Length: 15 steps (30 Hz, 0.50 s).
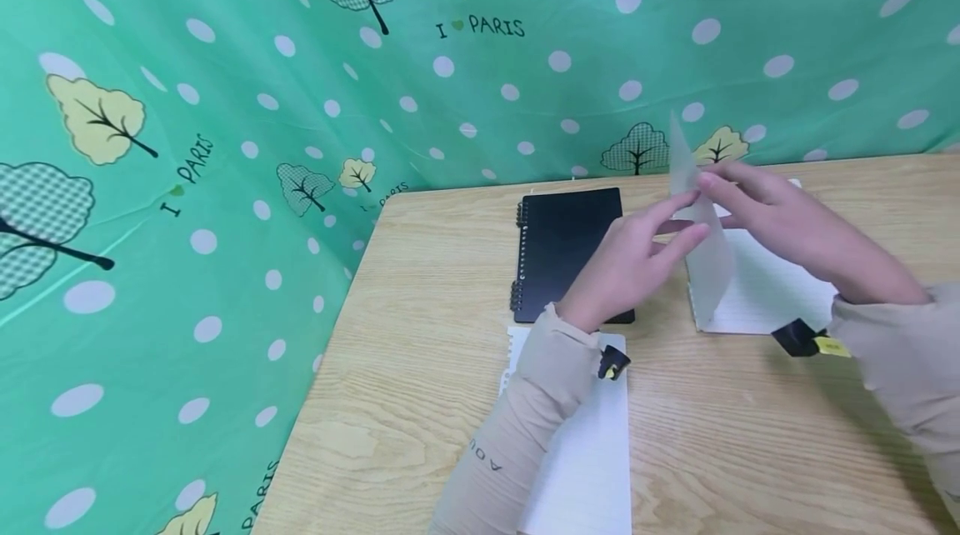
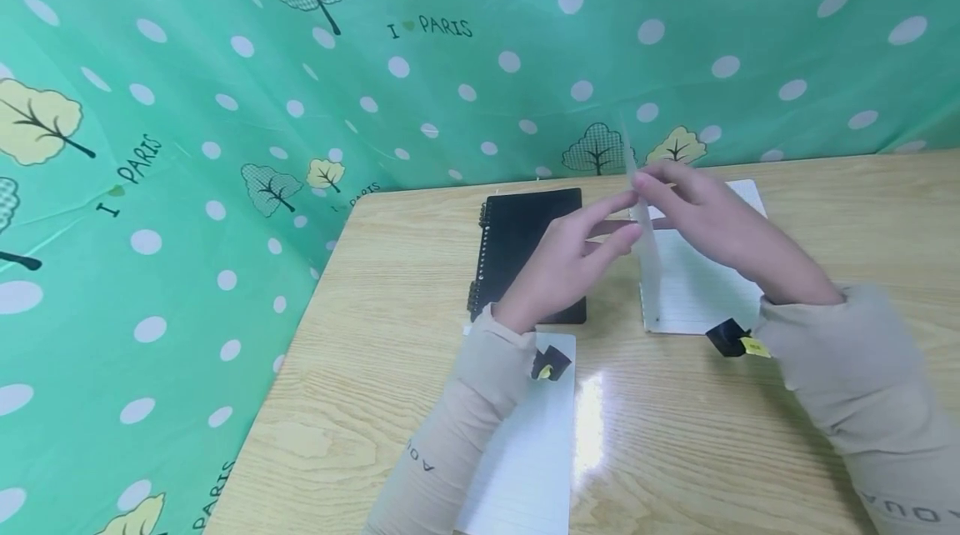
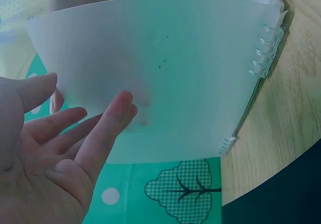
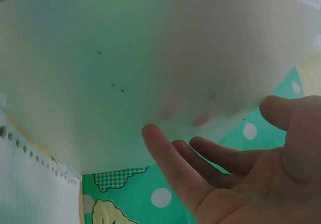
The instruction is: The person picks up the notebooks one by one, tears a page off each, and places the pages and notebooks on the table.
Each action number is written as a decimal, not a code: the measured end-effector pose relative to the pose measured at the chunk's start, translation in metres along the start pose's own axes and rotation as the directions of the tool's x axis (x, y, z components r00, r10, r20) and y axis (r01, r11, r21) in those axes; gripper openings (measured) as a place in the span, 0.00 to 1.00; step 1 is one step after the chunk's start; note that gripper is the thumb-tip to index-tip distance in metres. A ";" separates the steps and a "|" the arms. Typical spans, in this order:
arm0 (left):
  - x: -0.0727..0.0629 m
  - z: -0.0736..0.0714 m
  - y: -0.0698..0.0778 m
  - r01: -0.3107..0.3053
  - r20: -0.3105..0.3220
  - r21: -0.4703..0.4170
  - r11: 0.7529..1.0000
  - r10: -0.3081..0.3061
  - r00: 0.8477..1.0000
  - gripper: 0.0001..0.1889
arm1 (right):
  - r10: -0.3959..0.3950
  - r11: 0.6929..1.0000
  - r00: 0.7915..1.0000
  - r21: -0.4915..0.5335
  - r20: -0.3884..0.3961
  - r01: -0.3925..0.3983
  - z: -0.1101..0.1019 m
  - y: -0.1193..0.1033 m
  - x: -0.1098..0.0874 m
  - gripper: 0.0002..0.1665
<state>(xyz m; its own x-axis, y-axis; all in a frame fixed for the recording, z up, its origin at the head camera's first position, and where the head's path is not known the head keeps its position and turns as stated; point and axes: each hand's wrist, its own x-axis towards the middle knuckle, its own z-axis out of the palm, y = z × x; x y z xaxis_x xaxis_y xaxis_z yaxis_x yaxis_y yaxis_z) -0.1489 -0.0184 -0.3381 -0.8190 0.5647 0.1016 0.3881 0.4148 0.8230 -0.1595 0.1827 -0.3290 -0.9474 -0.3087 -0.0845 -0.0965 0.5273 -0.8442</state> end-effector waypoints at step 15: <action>-0.003 -0.016 -0.007 0.062 -0.222 -0.221 0.973 -0.112 0.969 0.22 | -0.038 0.998 0.995 -0.037 0.096 0.042 0.028 -0.001 0.005 0.37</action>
<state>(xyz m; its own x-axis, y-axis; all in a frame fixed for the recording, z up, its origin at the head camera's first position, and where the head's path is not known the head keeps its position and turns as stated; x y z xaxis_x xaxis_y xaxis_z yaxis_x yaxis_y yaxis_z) -0.1561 -0.0343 -0.3352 -0.9307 0.3420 0.1298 0.2332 0.2814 0.9308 -0.1559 0.1588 -0.3431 -0.9092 -0.4035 -0.1026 -0.1477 0.5430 -0.8267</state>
